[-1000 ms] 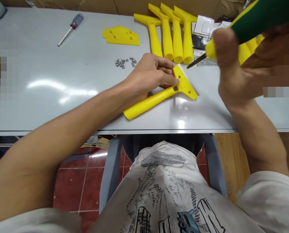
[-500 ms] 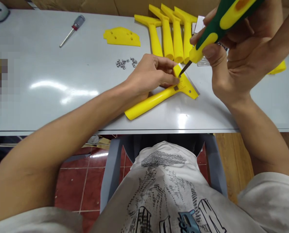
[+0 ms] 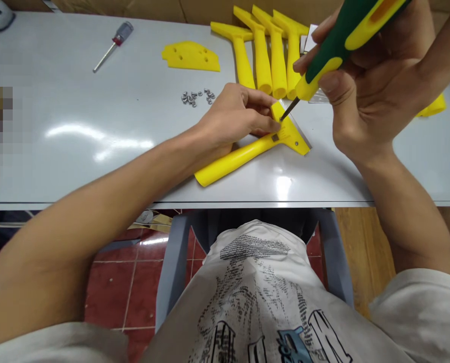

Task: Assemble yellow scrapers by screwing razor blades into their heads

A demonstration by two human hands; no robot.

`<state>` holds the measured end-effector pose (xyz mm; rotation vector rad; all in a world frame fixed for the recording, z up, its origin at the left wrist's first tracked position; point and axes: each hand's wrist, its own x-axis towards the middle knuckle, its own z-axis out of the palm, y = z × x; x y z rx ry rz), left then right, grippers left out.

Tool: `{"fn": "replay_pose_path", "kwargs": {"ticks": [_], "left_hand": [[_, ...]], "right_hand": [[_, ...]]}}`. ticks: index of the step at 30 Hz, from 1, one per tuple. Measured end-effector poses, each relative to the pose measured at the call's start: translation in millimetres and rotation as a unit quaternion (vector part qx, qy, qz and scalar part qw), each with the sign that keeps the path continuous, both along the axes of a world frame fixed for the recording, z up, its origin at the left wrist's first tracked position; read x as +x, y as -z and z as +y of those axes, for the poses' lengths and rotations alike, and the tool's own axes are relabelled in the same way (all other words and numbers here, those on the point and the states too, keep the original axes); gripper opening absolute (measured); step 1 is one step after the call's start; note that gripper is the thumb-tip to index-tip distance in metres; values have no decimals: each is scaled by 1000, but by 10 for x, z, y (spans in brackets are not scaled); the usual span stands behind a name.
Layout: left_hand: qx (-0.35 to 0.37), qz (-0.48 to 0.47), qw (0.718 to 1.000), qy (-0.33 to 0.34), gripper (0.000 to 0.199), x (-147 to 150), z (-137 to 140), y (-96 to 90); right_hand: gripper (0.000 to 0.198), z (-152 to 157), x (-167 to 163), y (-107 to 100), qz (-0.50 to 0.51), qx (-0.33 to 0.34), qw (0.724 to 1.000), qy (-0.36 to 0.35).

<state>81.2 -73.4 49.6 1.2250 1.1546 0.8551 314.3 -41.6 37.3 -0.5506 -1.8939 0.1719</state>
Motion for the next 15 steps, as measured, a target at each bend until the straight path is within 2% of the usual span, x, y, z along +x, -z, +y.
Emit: {"fn": "replay_pose_path", "kwargs": {"ticks": [5, 9, 12, 15], "left_hand": [[0, -4, 1000, -14, 24, 8, 17, 17], [5, 0, 1000, -14, 26, 7, 24, 26], [8, 3, 1000, -11, 24, 4, 20, 24], [8, 1, 1000, 4, 24, -2, 7, 11]], "right_hand": [[73, -164, -31, -107, -39, -33, 999, 4], [71, -174, -41, -117, -31, -60, 997, 24], [73, -53, 48, 15, -26, -78, 996, 46], [79, 103, 232, 278, 16, -185, 979, 84]]}}
